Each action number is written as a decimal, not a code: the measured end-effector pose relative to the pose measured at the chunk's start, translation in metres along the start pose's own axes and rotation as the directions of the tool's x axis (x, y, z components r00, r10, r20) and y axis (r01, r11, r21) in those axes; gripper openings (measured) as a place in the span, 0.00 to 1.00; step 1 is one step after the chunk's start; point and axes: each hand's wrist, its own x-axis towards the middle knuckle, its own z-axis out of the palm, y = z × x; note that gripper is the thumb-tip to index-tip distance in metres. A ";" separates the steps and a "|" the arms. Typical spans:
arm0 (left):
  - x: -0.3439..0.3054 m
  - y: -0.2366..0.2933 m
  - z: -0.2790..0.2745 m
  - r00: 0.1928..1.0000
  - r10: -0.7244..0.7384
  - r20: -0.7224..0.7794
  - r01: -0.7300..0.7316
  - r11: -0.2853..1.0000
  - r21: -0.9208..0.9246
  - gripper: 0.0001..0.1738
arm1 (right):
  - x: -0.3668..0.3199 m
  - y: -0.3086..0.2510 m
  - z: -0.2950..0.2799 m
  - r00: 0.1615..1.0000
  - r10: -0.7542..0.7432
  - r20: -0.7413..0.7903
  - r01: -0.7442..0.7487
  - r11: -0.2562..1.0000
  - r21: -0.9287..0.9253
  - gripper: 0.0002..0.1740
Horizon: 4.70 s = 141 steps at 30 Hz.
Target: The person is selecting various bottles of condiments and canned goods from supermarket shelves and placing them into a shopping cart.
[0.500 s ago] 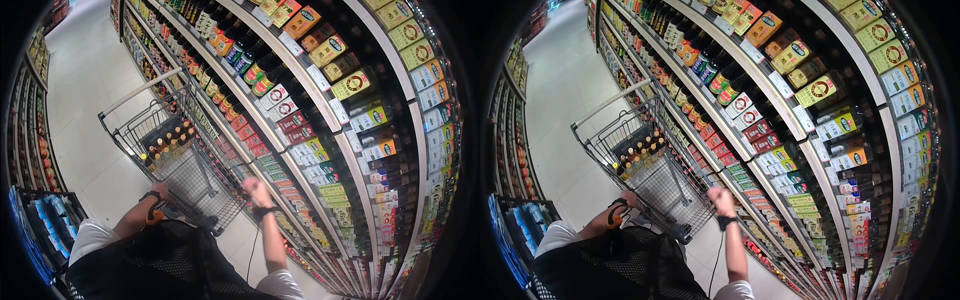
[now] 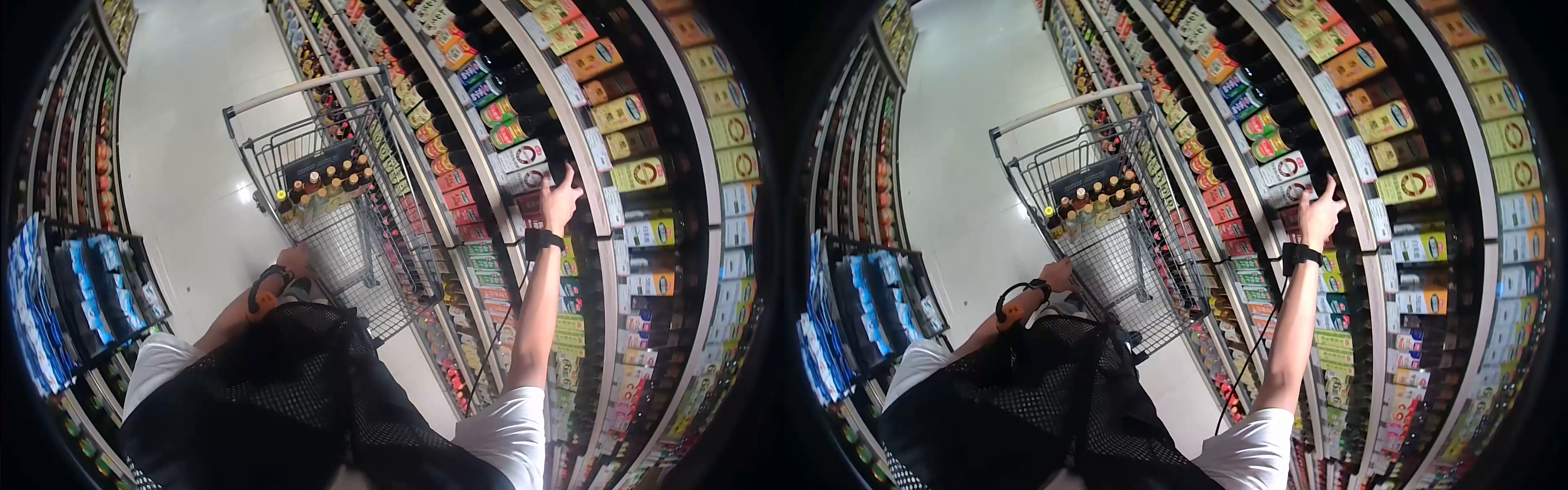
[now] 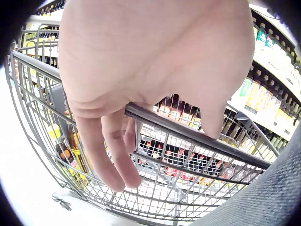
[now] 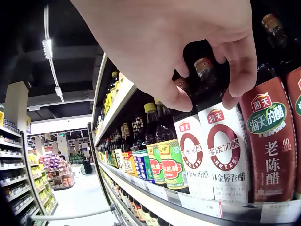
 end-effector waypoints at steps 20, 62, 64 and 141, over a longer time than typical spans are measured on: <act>0.015 -0.016 -0.033 0.998 0.003 0.067 -0.004 1.000 0.008 0.50 | 0.030 0.027 0.060 0.977 -0.159 0.141 0.141 0.981 0.130 0.38; 0.035 -0.030 -0.067 0.971 0.229 -0.074 -0.209 0.956 0.207 0.34 | -0.509 -0.014 0.202 0.394 -0.032 0.919 -0.334 0.926 0.175 0.21; 0.035 -0.041 -0.061 0.949 0.272 -0.160 -0.245 0.954 0.170 0.33 | -0.501 -0.013 0.202 0.347 -0.034 0.937 -0.337 0.928 0.158 0.21; 0.053 -0.057 0.010 0.922 0.137 -0.362 -0.254 0.920 -0.300 0.05 | -0.149 0.390 -0.061 0.656 0.755 -0.021 -0.743 0.650 0.162 0.25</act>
